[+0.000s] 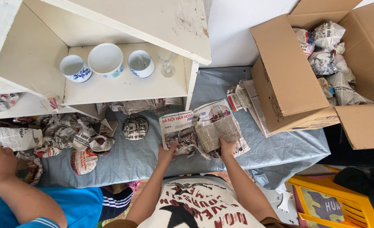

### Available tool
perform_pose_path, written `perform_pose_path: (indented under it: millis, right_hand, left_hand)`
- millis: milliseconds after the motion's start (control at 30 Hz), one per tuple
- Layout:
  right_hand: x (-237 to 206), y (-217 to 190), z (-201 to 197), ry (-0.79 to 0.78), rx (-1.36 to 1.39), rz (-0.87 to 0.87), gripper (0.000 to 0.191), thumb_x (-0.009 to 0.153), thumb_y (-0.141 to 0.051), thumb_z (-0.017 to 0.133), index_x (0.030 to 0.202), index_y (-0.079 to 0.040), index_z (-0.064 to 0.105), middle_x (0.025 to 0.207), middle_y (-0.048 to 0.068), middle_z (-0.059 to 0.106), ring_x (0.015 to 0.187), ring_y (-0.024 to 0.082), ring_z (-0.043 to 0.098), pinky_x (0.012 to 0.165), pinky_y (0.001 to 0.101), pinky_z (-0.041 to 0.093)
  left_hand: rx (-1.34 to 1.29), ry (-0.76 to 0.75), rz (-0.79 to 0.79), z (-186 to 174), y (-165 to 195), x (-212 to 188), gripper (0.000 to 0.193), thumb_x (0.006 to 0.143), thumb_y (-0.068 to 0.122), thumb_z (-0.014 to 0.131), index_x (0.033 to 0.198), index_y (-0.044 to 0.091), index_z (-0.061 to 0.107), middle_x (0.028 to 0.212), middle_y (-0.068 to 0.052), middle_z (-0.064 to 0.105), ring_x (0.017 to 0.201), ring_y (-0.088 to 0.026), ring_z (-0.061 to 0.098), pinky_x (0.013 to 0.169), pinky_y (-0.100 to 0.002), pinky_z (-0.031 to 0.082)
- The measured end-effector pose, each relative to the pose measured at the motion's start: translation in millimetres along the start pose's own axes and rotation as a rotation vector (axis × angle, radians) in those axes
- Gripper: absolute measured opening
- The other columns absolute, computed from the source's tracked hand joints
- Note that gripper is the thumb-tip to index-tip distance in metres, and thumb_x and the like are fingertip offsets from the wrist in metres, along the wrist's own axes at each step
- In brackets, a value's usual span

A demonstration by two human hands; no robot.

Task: The person wraps ceramic cups and bowls in sheets of newspaper, crumples the paper around each piece, and places the wrapped pieces into a cardboard box. The person also takes cups from a nearby shelf one at a time to wrap them.

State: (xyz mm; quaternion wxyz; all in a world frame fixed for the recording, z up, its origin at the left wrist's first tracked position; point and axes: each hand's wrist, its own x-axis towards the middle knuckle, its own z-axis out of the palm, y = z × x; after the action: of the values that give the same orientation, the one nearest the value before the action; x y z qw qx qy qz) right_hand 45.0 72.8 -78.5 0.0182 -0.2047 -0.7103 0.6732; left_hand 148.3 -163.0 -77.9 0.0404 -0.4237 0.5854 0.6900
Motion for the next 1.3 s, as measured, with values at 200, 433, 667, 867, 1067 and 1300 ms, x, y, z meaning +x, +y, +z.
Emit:
perform_pose_path:
  millis: [200,433,667,867,1067,1300]
  right_hand:
    - [-6,3,4,0.268,-0.433,-0.311,0.124,0.065,-0.024,0.089,0.161,0.004,0.015,0.152,0.036,0.027,0.14,0.047,0.036,0.12,0.0539,0.033]
    - [-8,-4,-15,0.192,-0.827,-0.768,0.138,0.069,-0.036,0.095,0.161,0.003,-0.001,0.165,0.032,0.01,0.153,0.05,0.016,0.125,0.0651,0.008]
    - [12,-4,-21,0.148,-0.4,-0.54,0.095,0.086,-0.028,0.086,0.158,-0.002,0.03,0.152,0.026,0.043,0.136,0.042,0.046,0.119,0.0575,0.037]
    - [30,-13,-31,0.328,-0.906,-0.691,0.087,0.064,-0.021,0.09,0.139,0.001,0.05,0.136,0.029,0.05,0.124,0.044,0.051,0.107,0.0603,0.041]
    - [15,-8,-13,-0.654,-0.735,-0.655,0.061,0.078,-0.03,0.074,0.137,-0.023,0.062,0.164,0.015,0.042,0.152,0.039,0.041,0.122,0.0521,0.045]
    - [-30,6,20,-0.806,-1.32,-0.687,0.09,0.081,-0.074,0.064,0.156,-0.033,0.036,0.169,0.017,0.007,0.153,0.051,-0.001,0.121,0.0655,0.001]
  left_hand:
    - [0.226,-0.284,0.293,-9,-22,-2,0.047,0.091,0.043,0.076,0.107,-0.002,0.08,0.094,-0.01,0.078,0.087,-0.014,0.067,0.077,-0.029,0.052]
    - [0.252,-0.069,0.383,-12,-23,-1,0.046,0.095,0.041,0.068,0.116,0.0,0.071,0.105,-0.016,0.078,0.099,-0.028,0.072,0.087,-0.037,0.054]
    - [0.644,0.137,0.284,-17,-16,-11,0.057,0.093,0.038,0.068,0.134,0.003,0.049,0.114,-0.024,0.072,0.108,-0.044,0.068,0.092,-0.051,0.053]
    - [1.336,0.434,0.876,-6,-11,-22,0.079,0.069,0.023,0.075,0.139,0.007,0.042,0.137,-0.02,0.052,0.131,-0.036,0.048,0.103,-0.05,0.045]
    - [1.376,0.106,1.215,8,-26,-12,0.059,0.085,0.015,0.072,0.139,0.013,0.049,0.142,-0.007,0.056,0.133,-0.026,0.053,0.112,-0.042,0.04]
    - [0.917,-0.019,0.912,18,-22,-17,0.07,0.098,0.035,0.064,0.152,0.0,0.036,0.137,-0.018,0.052,0.128,-0.037,0.05,0.107,-0.052,0.037]
